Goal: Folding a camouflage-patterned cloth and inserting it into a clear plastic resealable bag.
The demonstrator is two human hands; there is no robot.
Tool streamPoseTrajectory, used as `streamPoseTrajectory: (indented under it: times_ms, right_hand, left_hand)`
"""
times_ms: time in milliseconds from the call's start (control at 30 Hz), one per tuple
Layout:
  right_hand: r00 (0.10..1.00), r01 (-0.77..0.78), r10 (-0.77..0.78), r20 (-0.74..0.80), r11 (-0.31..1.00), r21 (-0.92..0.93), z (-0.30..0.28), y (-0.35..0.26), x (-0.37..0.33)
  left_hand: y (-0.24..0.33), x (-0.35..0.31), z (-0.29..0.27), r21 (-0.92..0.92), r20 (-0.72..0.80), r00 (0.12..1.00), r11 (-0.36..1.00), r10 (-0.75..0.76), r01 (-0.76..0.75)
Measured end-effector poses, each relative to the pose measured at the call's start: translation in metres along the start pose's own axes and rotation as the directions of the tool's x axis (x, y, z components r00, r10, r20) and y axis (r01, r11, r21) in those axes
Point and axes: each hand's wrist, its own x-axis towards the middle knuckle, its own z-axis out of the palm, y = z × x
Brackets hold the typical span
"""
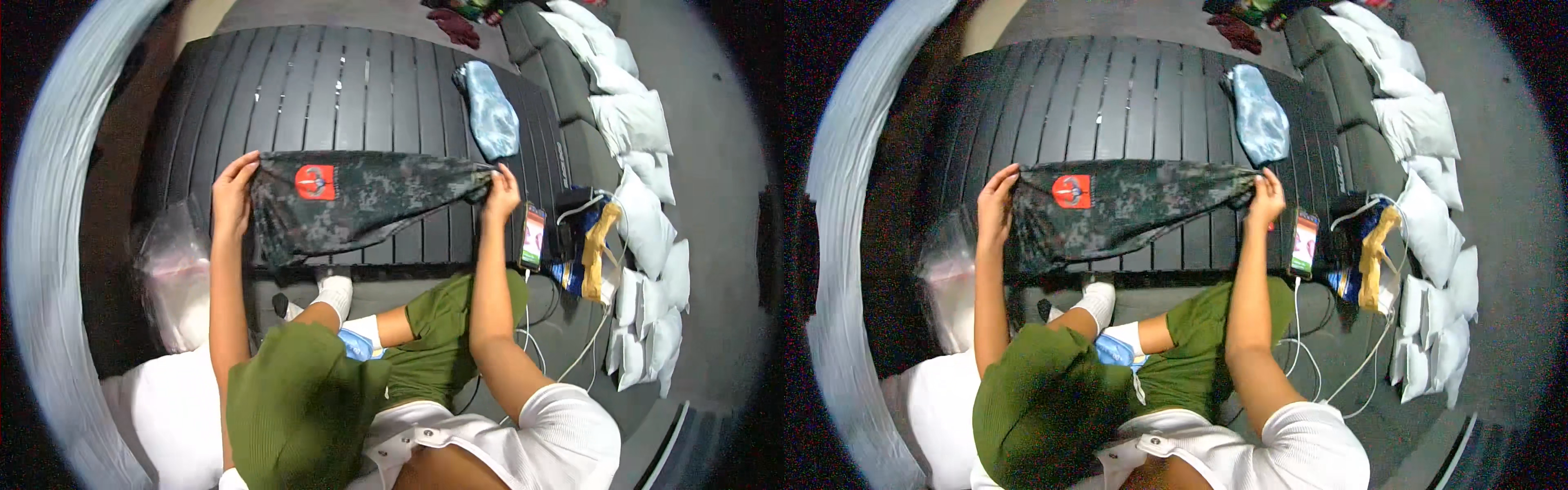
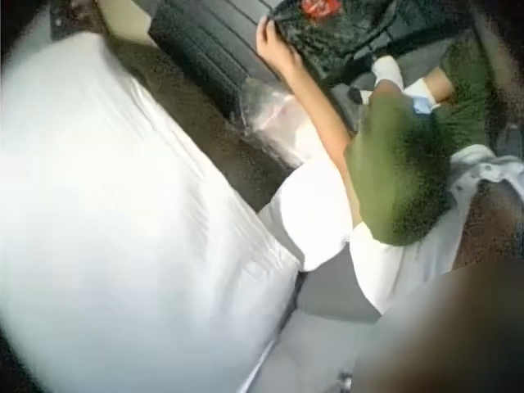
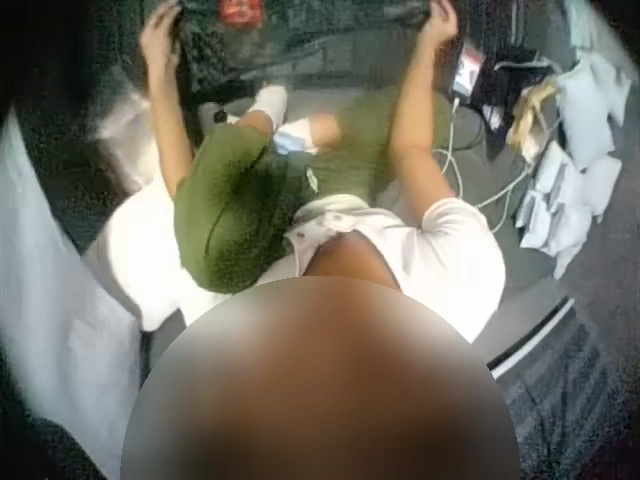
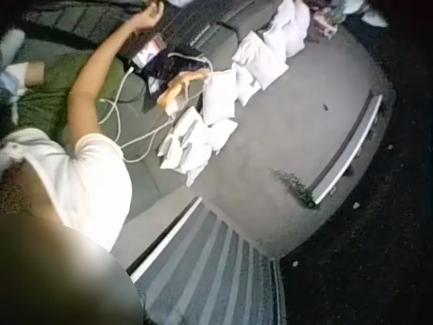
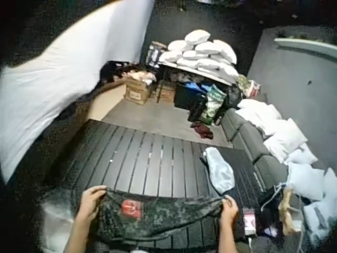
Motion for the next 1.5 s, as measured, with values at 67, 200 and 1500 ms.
streamPoseTrajectory:
  times_ms: [67, 200, 1500]
  right_hand:
    - [0.997, -0.08, 0.078, 0.017, 0.991, 0.105, 0.009, -0.032, -0.003]
    - [0.964, -0.194, 0.102, 0.244, 0.9, 0.39, 0.005, -0.099, 0.003]
    - [0.828, -0.049, -0.032, 0.56, 0.99, 0.129, -0.015, -0.162, -0.001]
  left_hand:
    - [0.015, 0.0, -0.014, -0.078, -0.07, 0.996, 0.996, 0.047, -0.052]
    - [0.069, -0.017, -0.025, -0.022, -0.137, 0.972, 0.981, 0.189, -0.193]
    - [0.139, -0.046, -0.049, 0.44, -0.098, 0.978, 0.889, 0.187, -0.125]
